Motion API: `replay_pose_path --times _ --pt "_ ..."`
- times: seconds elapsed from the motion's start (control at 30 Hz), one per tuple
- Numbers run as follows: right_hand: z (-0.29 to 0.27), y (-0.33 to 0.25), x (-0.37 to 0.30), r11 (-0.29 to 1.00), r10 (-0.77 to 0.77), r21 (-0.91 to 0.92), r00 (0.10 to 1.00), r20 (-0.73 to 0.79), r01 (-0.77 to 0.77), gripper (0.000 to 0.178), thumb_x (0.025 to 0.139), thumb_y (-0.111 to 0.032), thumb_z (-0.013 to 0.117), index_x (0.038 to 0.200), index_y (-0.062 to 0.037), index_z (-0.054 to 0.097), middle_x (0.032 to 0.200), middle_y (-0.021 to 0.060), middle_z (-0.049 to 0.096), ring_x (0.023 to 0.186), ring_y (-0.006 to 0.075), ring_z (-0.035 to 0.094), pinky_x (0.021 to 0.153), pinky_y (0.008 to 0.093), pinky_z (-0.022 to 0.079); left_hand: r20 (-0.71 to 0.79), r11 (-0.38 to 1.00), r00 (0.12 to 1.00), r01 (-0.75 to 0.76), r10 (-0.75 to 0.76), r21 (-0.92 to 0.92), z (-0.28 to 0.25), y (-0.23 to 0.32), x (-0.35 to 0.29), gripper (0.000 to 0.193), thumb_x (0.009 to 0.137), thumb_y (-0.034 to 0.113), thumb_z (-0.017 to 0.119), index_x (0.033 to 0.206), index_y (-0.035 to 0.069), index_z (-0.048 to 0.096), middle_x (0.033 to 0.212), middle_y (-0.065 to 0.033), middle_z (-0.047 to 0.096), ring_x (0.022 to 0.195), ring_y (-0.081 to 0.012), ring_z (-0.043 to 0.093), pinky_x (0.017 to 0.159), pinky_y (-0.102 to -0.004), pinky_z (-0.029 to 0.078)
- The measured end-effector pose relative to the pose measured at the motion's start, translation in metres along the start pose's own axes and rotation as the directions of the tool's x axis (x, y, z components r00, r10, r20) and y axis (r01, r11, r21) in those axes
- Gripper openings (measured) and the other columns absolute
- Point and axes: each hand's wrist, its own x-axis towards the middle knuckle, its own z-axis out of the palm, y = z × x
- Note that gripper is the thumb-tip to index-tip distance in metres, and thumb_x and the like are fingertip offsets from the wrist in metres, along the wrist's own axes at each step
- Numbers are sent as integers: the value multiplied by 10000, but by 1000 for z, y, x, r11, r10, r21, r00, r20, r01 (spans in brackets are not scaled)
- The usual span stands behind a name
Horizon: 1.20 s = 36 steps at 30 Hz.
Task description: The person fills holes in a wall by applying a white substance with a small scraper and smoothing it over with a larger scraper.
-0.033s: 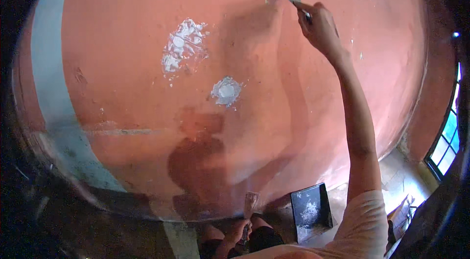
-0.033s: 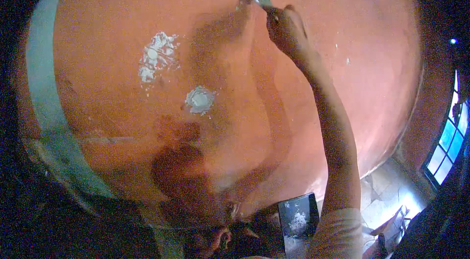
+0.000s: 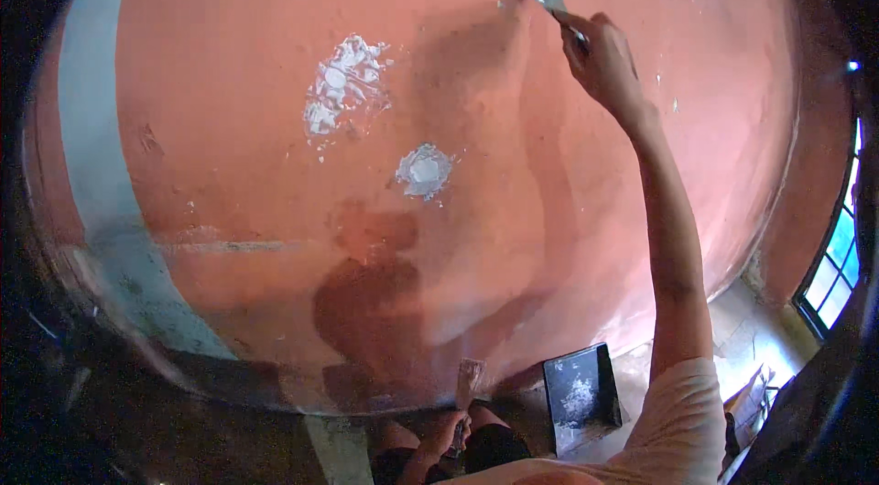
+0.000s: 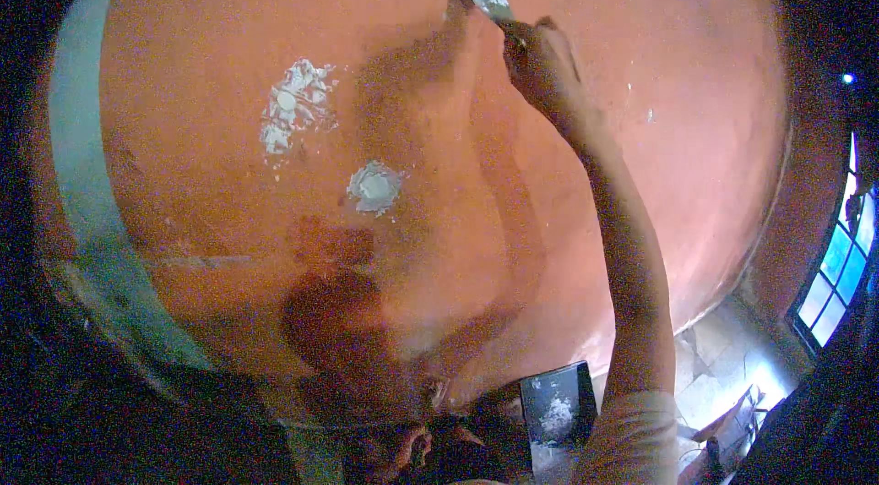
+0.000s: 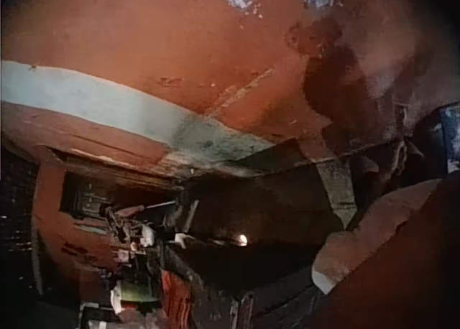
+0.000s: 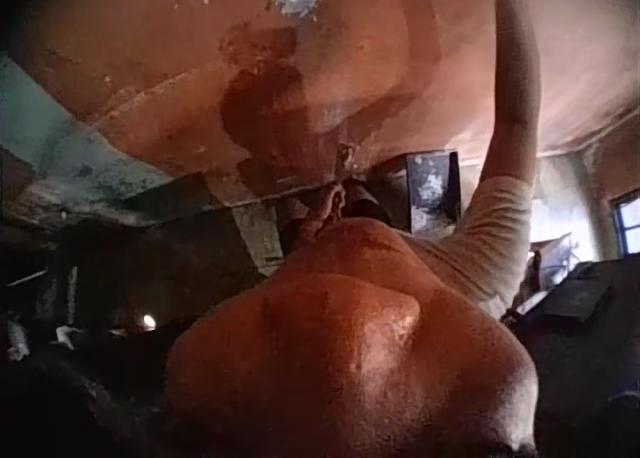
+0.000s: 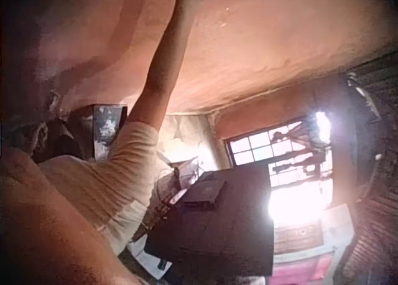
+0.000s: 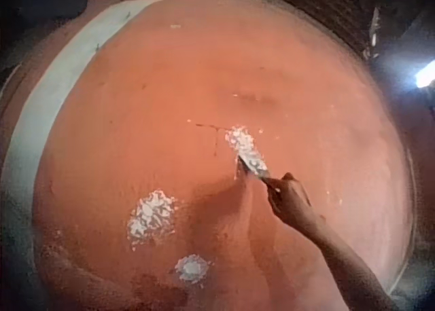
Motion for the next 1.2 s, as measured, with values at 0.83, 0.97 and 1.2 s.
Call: replay_pose_path --times 0.83,0.97,1.2 --pt "-43 4 19 994 110 16 994 -27 -110 249 895 -132 564 1122 -71 648 781 175 596 636 247 581 602 355 449 27 999 1000 11 -12 44 11 19 -9 350 932 374 409 828 67 541 615 -49 528 482 -164 527 462 -302 449" --pt "-22 14 31 999 27 -44 996 -86 -31 250 896 -131 568 1130 -85 643 739 173 563 593 286 554 588 380 446 6 993 1000 -23 23 112 15 22 -13 347 922 390 419 815 82 538 611 -37 523 457 -158 522 459 -296 446" --pt "-30 11 51 976 11 -219 1000 -23 -16 249 876 -93 563 1108 -87 654 749 192 577 629 297 581 596 399 454 43 1000 999 20 -19 -18 0 -5 7 358 917 422 435 798 100 537 600 -30 524 446 -151 516 457 -290 450"
